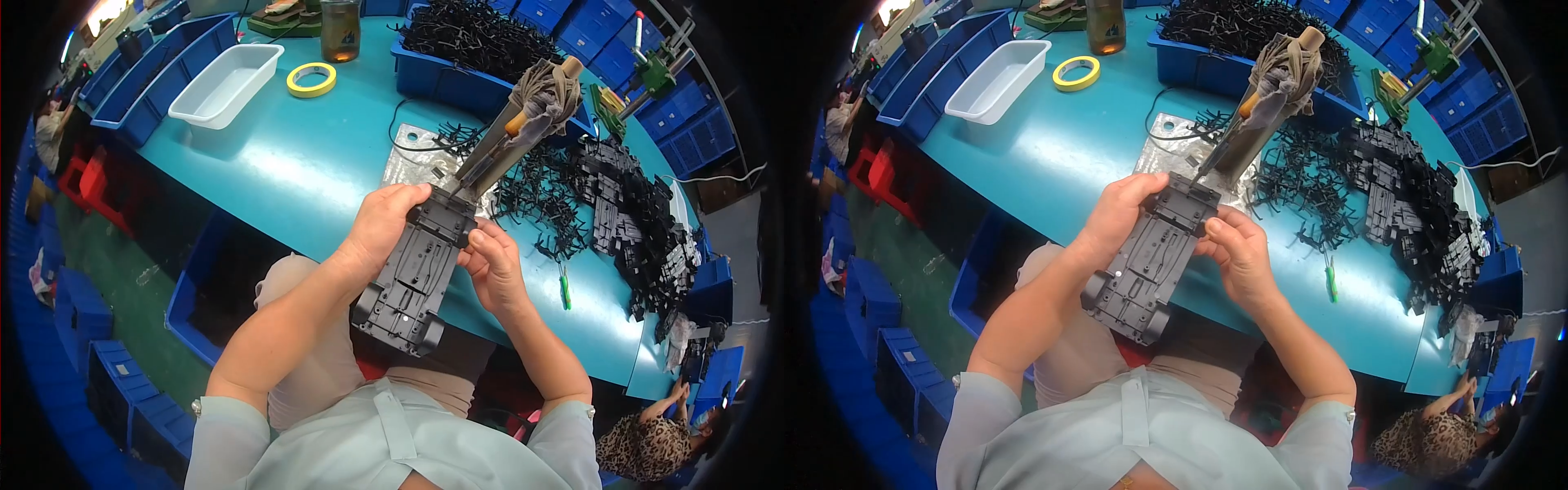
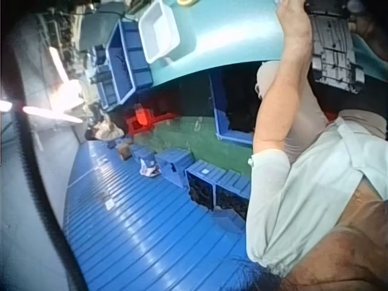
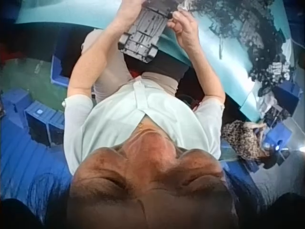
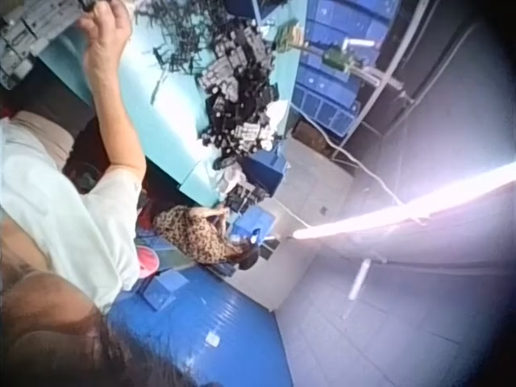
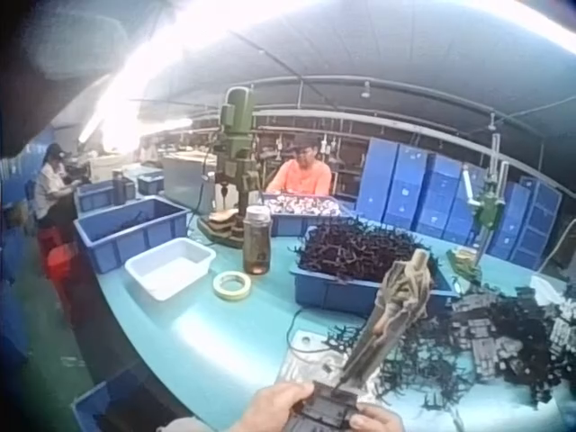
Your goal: Assembling various plastic parts onto a toy car chassis at a factory workstation.
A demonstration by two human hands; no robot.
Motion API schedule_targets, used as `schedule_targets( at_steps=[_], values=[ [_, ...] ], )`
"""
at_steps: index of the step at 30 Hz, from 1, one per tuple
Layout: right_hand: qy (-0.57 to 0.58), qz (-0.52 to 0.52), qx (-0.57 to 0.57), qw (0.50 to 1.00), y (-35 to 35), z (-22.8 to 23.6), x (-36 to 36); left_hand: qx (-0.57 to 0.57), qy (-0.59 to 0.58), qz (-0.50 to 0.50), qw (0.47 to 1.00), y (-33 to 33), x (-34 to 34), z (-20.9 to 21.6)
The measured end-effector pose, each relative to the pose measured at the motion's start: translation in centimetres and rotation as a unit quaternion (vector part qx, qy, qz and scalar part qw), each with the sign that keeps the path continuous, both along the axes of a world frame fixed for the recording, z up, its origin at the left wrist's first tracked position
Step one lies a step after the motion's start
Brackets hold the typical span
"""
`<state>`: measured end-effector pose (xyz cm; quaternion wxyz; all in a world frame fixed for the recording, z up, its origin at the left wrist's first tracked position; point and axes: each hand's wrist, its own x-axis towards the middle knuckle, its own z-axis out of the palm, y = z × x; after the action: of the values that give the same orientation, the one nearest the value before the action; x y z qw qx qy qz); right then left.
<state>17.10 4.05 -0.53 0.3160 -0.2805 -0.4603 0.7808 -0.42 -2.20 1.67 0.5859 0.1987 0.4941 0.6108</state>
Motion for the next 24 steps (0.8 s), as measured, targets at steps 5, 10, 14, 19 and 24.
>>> schedule_targets(
  at_steps=[5, 10, 14, 19, 24],
  values=[
    [0.015, 0.017, -0.014, 1.0, 0.2, -0.2, -1.0, -0.01, -0.015, 0.042, 0.999, -0.6, -0.3, 0.7],
    [0.023, 0.029, -0.007, 0.999, 0.3, 0.0, -1.6, 0.004, -0.041, 0.059, 0.997, -0.6, -0.5, 0.6],
    [0.026, 0.028, -0.006, 0.999, 0.6, -0.1, -1.6, -0.005, -0.036, 0.066, 0.997, -0.5, -0.5, 1.0],
    [0.024, 0.036, -0.006, 0.999, 0.6, 0.2, -1.7, -0.007, -0.039, 0.072, 0.997, -0.5, -0.5, 1.1],
    [0.021, 0.048, 0.003, 0.999, 0.8, 0.0, -1.6, -0.003, -0.033, 0.077, 0.997, -0.4, -0.6, 1.0]
  ],
)
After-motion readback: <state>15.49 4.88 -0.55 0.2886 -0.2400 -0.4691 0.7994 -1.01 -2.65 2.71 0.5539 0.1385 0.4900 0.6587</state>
